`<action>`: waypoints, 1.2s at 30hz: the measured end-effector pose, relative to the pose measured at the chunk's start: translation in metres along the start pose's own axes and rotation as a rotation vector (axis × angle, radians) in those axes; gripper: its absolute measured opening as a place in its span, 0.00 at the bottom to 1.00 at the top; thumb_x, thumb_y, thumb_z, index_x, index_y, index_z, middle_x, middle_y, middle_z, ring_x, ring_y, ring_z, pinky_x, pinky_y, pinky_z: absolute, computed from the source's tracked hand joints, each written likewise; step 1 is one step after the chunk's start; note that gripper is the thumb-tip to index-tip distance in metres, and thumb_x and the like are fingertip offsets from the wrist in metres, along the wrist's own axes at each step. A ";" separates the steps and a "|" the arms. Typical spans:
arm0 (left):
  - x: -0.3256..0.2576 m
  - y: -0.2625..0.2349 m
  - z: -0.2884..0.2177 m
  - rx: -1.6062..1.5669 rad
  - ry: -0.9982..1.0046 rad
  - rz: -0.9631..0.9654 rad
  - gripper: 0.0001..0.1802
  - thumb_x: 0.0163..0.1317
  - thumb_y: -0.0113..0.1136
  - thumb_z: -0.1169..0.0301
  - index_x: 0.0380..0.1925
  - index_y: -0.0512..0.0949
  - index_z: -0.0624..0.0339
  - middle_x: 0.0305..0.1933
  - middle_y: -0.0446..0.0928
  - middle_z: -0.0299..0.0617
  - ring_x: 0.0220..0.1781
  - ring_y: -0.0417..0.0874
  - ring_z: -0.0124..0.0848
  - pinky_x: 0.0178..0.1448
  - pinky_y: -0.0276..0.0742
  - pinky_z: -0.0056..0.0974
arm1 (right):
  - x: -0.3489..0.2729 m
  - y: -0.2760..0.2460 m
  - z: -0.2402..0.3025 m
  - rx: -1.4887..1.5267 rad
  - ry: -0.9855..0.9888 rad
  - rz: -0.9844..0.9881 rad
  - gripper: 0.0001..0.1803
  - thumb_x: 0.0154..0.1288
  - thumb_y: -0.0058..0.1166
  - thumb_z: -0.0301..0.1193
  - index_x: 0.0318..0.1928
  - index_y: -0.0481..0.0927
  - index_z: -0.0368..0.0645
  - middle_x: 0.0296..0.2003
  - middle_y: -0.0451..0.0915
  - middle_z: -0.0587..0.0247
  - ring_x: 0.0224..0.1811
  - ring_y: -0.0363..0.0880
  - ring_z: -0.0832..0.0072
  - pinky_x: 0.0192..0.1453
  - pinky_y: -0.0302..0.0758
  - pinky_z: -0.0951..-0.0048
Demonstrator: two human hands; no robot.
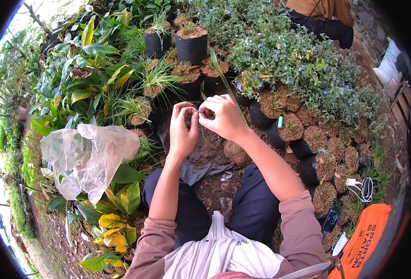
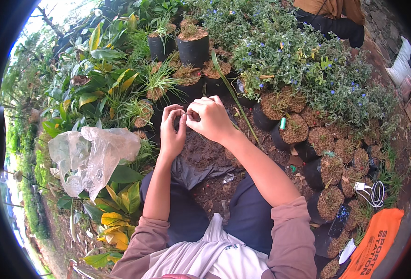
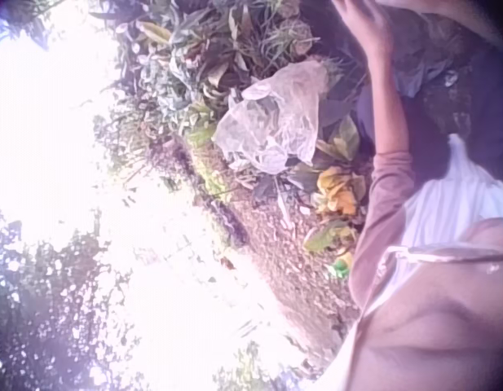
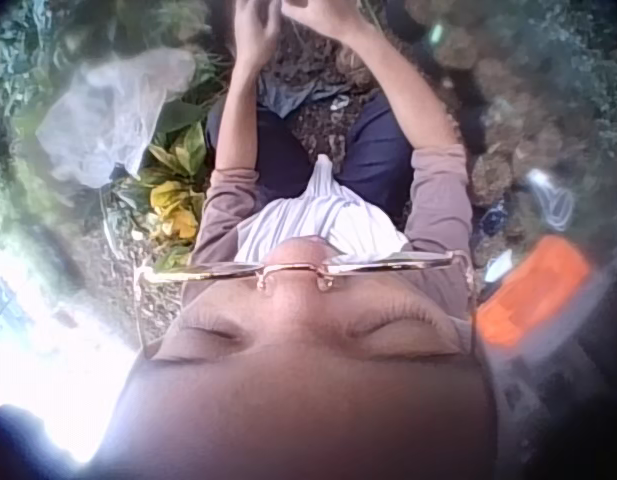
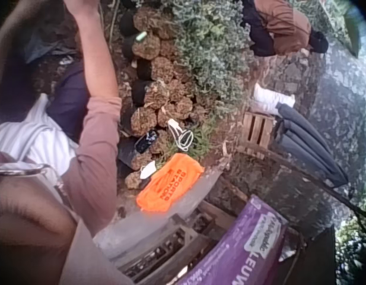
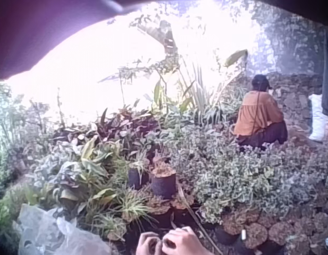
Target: The person sits on the ground and ties a thin green string around the base of a small plant attached to a coconut husk. They repeatedly wrap and adjust the string to secure the plant in place.
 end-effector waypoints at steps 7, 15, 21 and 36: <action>0.000 -0.006 0.021 -0.079 -0.067 -0.026 0.06 0.61 0.50 0.76 0.34 0.70 0.70 0.41 0.69 0.45 0.41 0.72 0.33 0.47 0.68 0.32 | 0.001 -0.009 -0.020 0.051 0.076 -0.045 0.06 0.45 0.57 0.30 0.21 0.74 0.44 0.18 0.73 0.71 0.25 0.73 0.74 0.43 0.64 0.69; -0.007 0.014 0.048 -0.606 -0.380 0.092 0.12 0.67 0.46 0.65 0.42 0.72 0.62 0.42 0.74 0.36 0.46 0.74 0.24 0.53 0.67 0.30 | -0.007 0.005 -0.063 0.598 0.426 -0.047 0.05 0.52 0.57 0.25 0.28 0.79 0.36 0.23 0.79 0.66 0.25 0.74 0.85 0.31 0.71 0.81; -0.013 0.017 0.051 -0.791 -0.532 0.088 0.13 0.66 0.47 0.64 0.44 0.71 0.61 0.45 0.74 0.38 0.49 0.76 0.29 0.54 0.70 0.34 | -0.010 0.018 -0.069 0.608 0.477 0.059 0.05 0.52 0.58 0.26 0.29 0.79 0.36 0.23 0.79 0.67 0.25 0.73 0.86 0.30 0.71 0.81; -0.013 0.020 0.050 -0.813 -0.535 0.083 0.12 0.67 0.47 0.64 0.42 0.72 0.60 0.42 0.74 0.34 0.45 0.75 0.22 0.52 0.70 0.30 | -0.008 0.025 -0.046 0.479 0.328 0.078 0.07 0.49 0.59 0.26 0.29 0.79 0.35 0.22 0.79 0.63 0.24 0.75 0.82 0.29 0.71 0.79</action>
Point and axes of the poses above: each hand's wrist, its own x-axis towards the middle knuckle, its own y-axis out of the palm, z = x × y, the point moved 10 cm from there along x, towards the middle knuckle
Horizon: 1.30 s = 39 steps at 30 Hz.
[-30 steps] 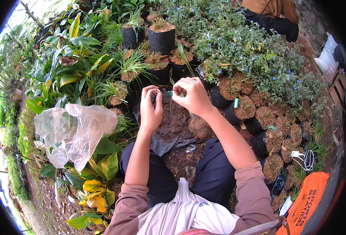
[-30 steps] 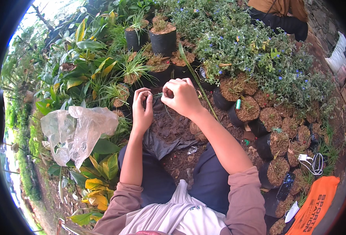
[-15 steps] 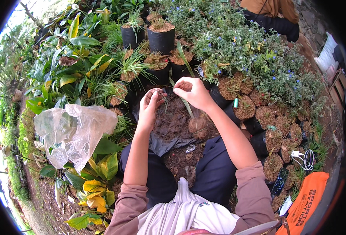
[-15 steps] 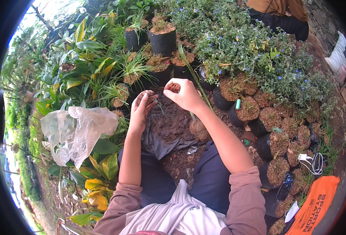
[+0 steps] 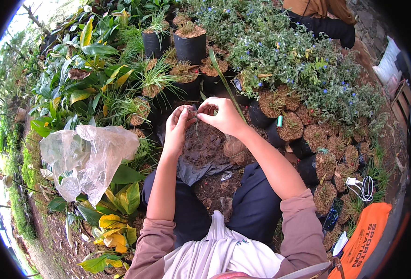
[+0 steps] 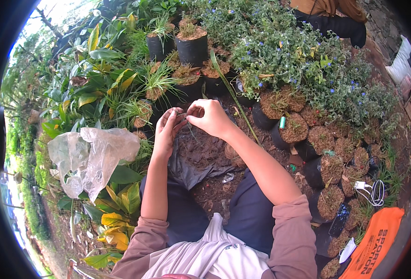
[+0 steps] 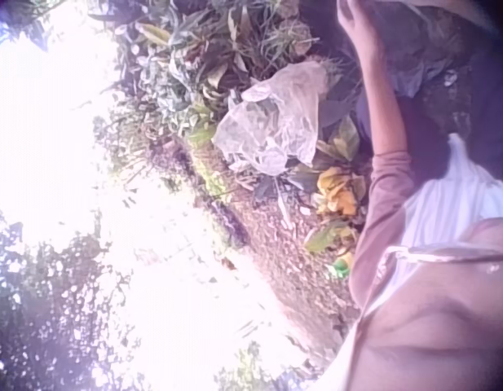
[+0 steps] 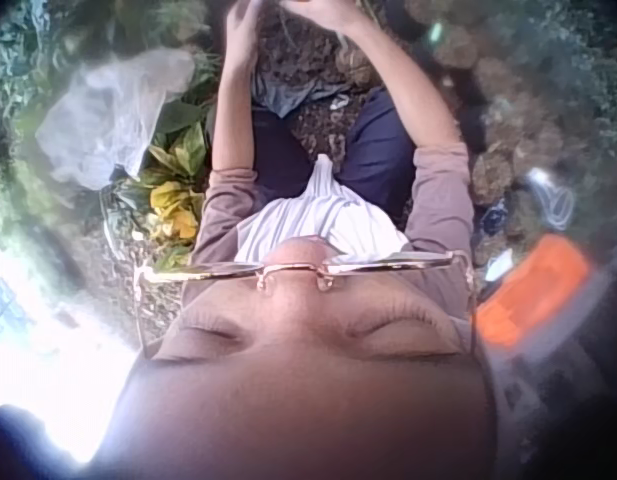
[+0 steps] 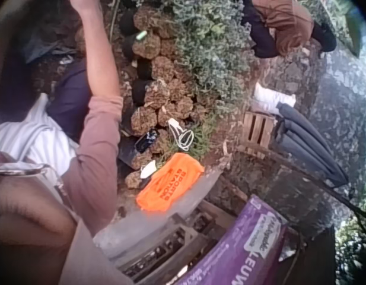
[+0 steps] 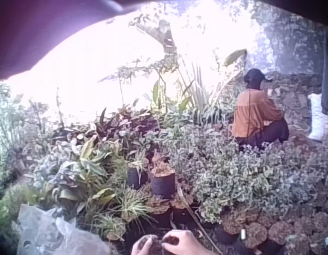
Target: The person sits on the ground and ties a thin green string around the base of a small plant attached to a coconut husk. They repeatedly wrap and adjust the string to secure the plant in place.
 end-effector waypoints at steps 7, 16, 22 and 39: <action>-0.001 0.000 -0.003 -0.034 -0.005 -0.012 0.11 0.65 0.49 0.66 0.42 0.70 0.61 0.43 0.74 0.36 0.46 0.75 0.24 0.52 0.70 0.31 | -0.001 0.000 -0.003 0.003 0.077 0.031 0.06 0.52 0.58 0.24 0.31 0.79 0.35 0.24 0.78 0.68 0.26 0.73 0.85 0.33 0.71 0.80; -0.001 0.004 -0.016 0.136 0.133 0.018 0.18 0.55 0.59 0.78 0.45 0.66 0.65 0.42 0.76 0.45 0.45 0.77 0.26 0.50 0.72 0.30 | 0.001 -0.004 -0.007 0.108 0.089 0.011 0.06 0.52 0.57 0.25 0.30 0.79 0.34 0.23 0.79 0.65 0.25 0.75 0.84 0.31 0.72 0.81; 0.000 0.004 -0.013 0.202 0.162 0.024 0.16 0.56 0.57 0.79 0.44 0.67 0.65 0.39 0.76 0.42 0.43 0.77 0.25 0.50 0.72 0.29 | 0.001 -0.003 -0.008 0.131 0.084 0.020 0.07 0.52 0.57 0.26 0.30 0.79 0.34 0.23 0.79 0.64 0.25 0.75 0.84 0.32 0.72 0.81; 0.002 -0.016 0.003 -0.190 -0.059 -0.108 0.11 0.59 0.56 0.74 0.41 0.67 0.58 0.38 0.75 0.37 0.35 0.78 0.24 0.48 0.77 0.34 | 0.002 -0.003 -0.033 0.046 0.184 0.067 0.08 0.52 0.58 0.28 0.32 0.80 0.37 0.26 0.80 0.65 0.27 0.75 0.83 0.34 0.73 0.78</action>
Point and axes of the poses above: each hand's wrist, its own x-axis towards the middle knuckle, its own y-axis out of the palm, z = x × y, the point moved 10 cm from there along x, towards the middle knuckle
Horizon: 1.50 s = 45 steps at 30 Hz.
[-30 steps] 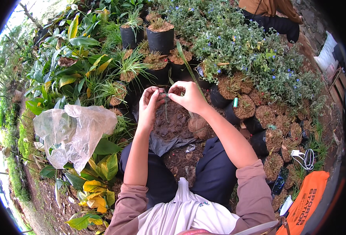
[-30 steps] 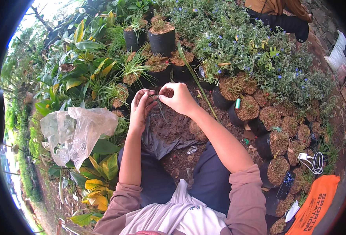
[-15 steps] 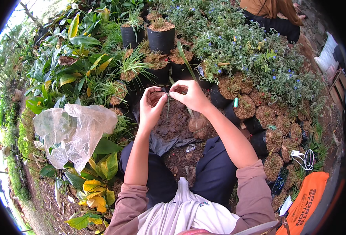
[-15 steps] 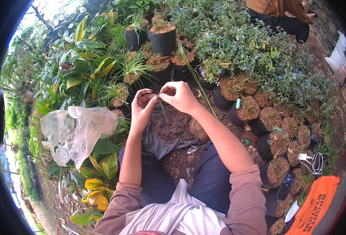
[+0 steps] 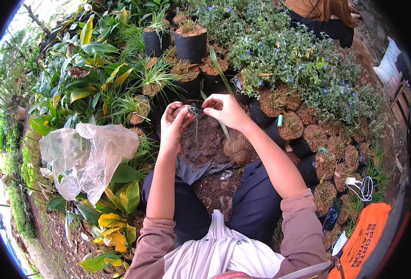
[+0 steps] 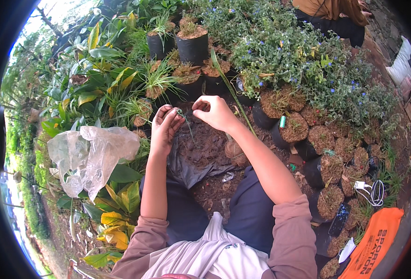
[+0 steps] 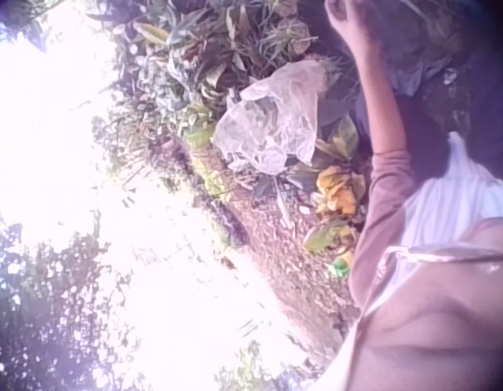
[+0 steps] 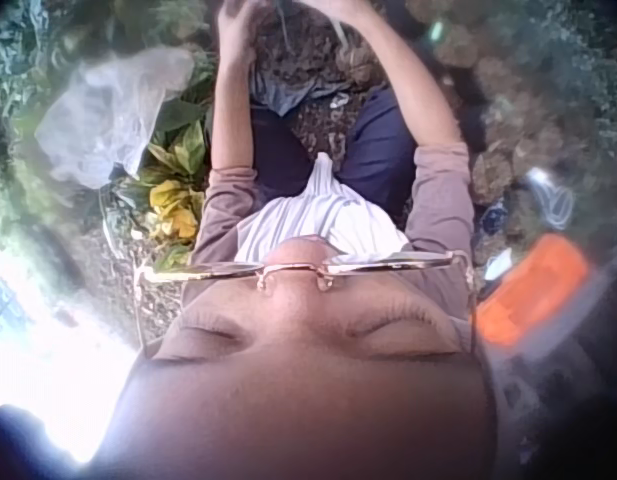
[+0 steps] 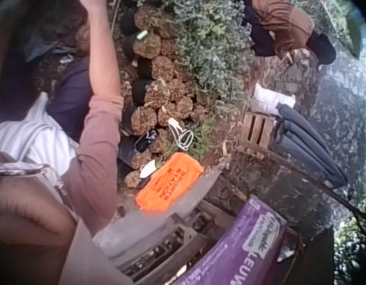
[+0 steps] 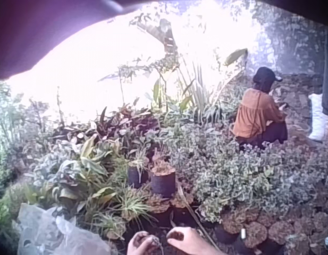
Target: The person sits on the ground and ties a thin green string around the base of a small plant attached to a coconut husk. They repeatedly wrap and adjust the string to secure the plant in place.
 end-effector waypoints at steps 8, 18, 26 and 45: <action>0.000 0.000 0.000 -0.108 -0.025 -0.015 0.11 0.58 0.57 0.74 0.39 0.67 0.57 0.39 0.75 0.37 0.36 0.78 0.24 0.48 0.78 0.35 | -0.001 0.030 -0.012 -0.024 0.025 0.207 0.10 0.50 0.61 0.28 0.33 0.81 0.36 0.28 0.81 0.60 0.31 0.77 0.77 0.40 0.74 0.73; 0.004 -0.018 0.002 -0.259 -0.013 -0.068 0.11 0.58 0.55 0.76 0.40 0.68 0.55 0.39 0.75 0.35 0.38 0.78 0.27 0.52 0.76 0.41 | -0.001 0.032 -0.007 0.069 0.019 0.203 0.08 0.51 0.57 0.26 0.31 0.79 0.34 0.27 0.80 0.61 0.31 0.76 0.79 0.40 0.73 0.75; 0.004 -0.026 -0.010 0.179 0.077 -0.156 0.19 0.59 0.57 0.68 0.50 0.66 0.57 0.51 0.70 0.41 0.51 0.72 0.29 0.56 0.69 0.38 | 0.001 0.027 -0.005 0.204 -0.013 0.185 0.07 0.54 0.55 0.26 0.32 0.78 0.35 0.27 0.78 0.66 0.30 0.74 0.82 0.38 0.71 0.78; 0.000 0.008 0.002 0.337 0.089 0.032 0.14 0.58 0.59 0.66 0.40 0.77 0.63 0.37 0.77 0.32 0.39 0.75 0.18 0.48 0.69 0.26 | -0.006 0.009 0.012 0.200 -0.073 0.136 0.06 0.53 0.55 0.26 0.30 0.76 0.36 0.25 0.77 0.68 0.28 0.72 0.85 0.34 0.71 0.80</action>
Point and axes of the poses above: each hand's wrist, its own x-axis towards the middle knuckle, its own y-axis out of the palm, z = x × y, the point moved 10 cm from there along x, towards the middle knuckle
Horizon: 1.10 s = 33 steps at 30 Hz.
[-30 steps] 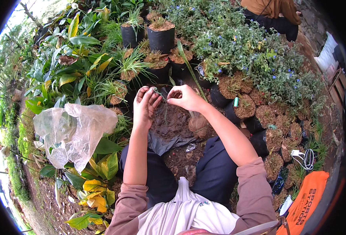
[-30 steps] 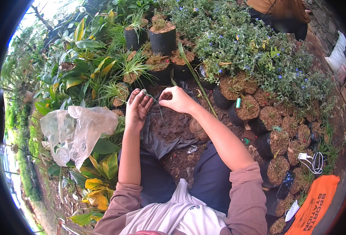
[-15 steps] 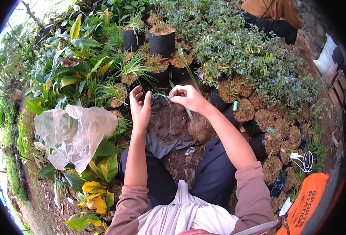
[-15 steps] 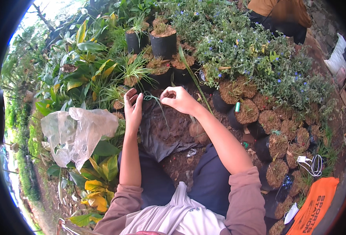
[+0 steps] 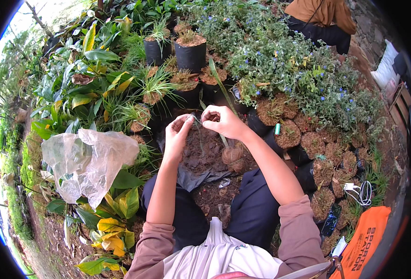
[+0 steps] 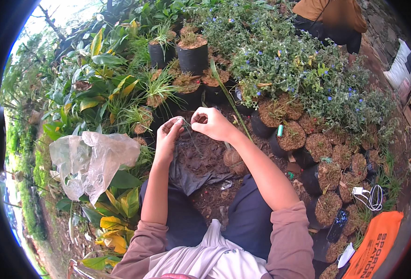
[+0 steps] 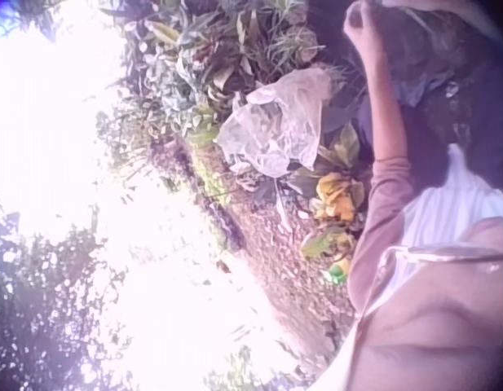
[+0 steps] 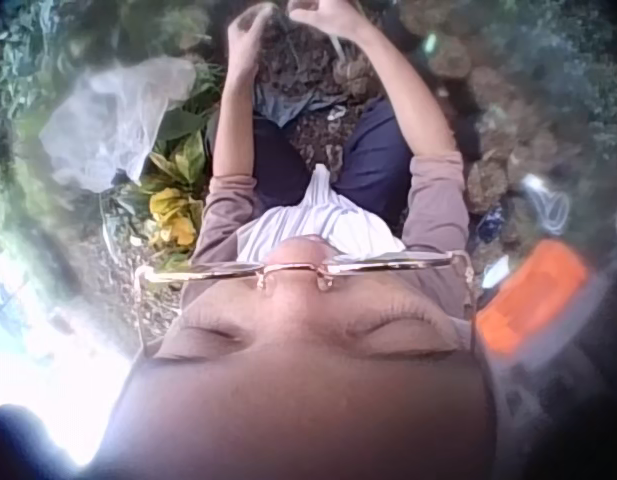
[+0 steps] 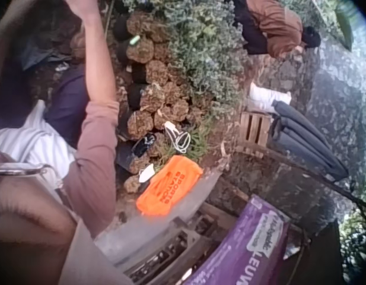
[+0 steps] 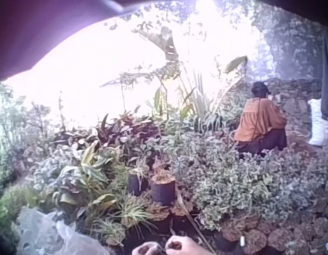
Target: The person sits on the ground and ties a thin green string around the base of a small plant attached to a coconut husk. They repeatedly wrap and adjust the string to secure the plant in place.
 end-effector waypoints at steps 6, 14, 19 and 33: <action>0.000 0.003 0.000 -0.044 -0.051 0.009 0.15 0.61 0.54 0.64 0.42 0.76 0.64 0.39 0.77 0.34 0.42 0.76 0.20 0.50 0.70 0.30 | -0.001 -0.004 -0.001 -0.025 0.029 -0.010 0.07 0.53 0.56 0.27 0.31 0.76 0.36 0.25 0.77 0.67 0.28 0.73 0.84 0.35 0.71 0.79; -0.001 0.008 -0.010 0.061 0.078 0.037 0.13 0.58 0.59 0.67 0.38 0.77 0.65 0.36 0.76 0.31 0.36 0.72 0.17 0.44 0.67 0.25 | -0.001 -0.001 -0.002 -0.038 0.037 0.000 0.06 0.54 0.55 0.26 0.32 0.75 0.37 0.26 0.76 0.69 0.28 0.72 0.85 0.35 0.70 0.80; 0.000 0.001 -0.005 -0.011 0.064 -0.002 0.11 0.58 0.59 0.69 0.37 0.77 0.64 0.34 0.76 0.30 0.35 0.73 0.16 0.43 0.67 0.24 | 0.000 -0.003 0.004 -0.010 0.046 0.001 0.10 0.54 0.59 0.30 0.33 0.77 0.36 0.26 0.77 0.68 0.27 0.72 0.85 0.34 0.71 0.80; 0.002 -0.021 0.001 -0.055 0.050 -0.178 0.13 0.60 0.58 0.64 0.39 0.76 0.62 0.35 0.77 0.33 0.38 0.75 0.20 0.45 0.71 0.28 | 0.001 -0.010 0.004 -0.151 0.048 -0.017 0.07 0.55 0.59 0.28 0.31 0.81 0.36 0.24 0.80 0.66 0.26 0.73 0.85 0.33 0.71 0.79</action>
Point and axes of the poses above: each hand's wrist, its own x-axis towards the middle knuckle, its own y-axis out of the palm, z = x × y, the point moved 10 cm from there along x, towards the middle knuckle
